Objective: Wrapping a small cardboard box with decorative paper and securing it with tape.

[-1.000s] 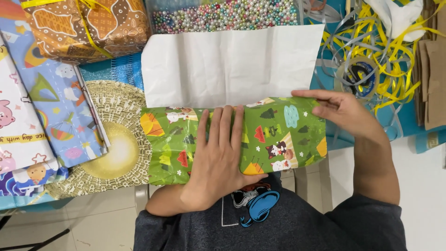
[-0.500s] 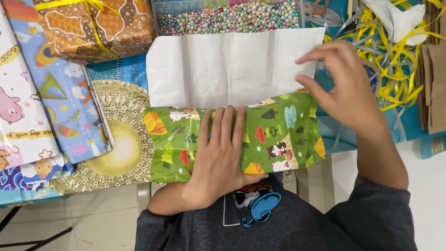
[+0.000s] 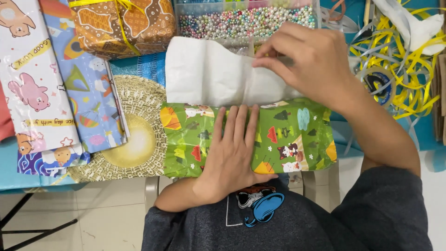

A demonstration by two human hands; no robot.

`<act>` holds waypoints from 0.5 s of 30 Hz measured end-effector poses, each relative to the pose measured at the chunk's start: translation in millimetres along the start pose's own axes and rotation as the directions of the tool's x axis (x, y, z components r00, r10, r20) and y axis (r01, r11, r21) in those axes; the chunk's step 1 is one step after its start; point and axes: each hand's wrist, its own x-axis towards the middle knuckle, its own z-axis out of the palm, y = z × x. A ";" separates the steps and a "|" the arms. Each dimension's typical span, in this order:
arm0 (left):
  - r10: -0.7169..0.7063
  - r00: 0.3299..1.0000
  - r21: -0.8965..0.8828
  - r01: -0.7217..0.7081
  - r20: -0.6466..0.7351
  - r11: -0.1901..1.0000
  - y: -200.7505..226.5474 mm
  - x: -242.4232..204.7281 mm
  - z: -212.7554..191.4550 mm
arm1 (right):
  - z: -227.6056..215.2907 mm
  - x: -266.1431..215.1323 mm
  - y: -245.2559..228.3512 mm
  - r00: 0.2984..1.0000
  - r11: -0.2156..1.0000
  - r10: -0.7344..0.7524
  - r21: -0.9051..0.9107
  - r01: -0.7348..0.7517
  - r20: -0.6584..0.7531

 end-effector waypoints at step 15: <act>0.021 0.998 -0.088 -0.026 -0.057 0.996 2.8 -9.1 0.7 | -21.9 -31.4 -74.2 0.975 0.987 -0.141 -0.104 0.124 -0.174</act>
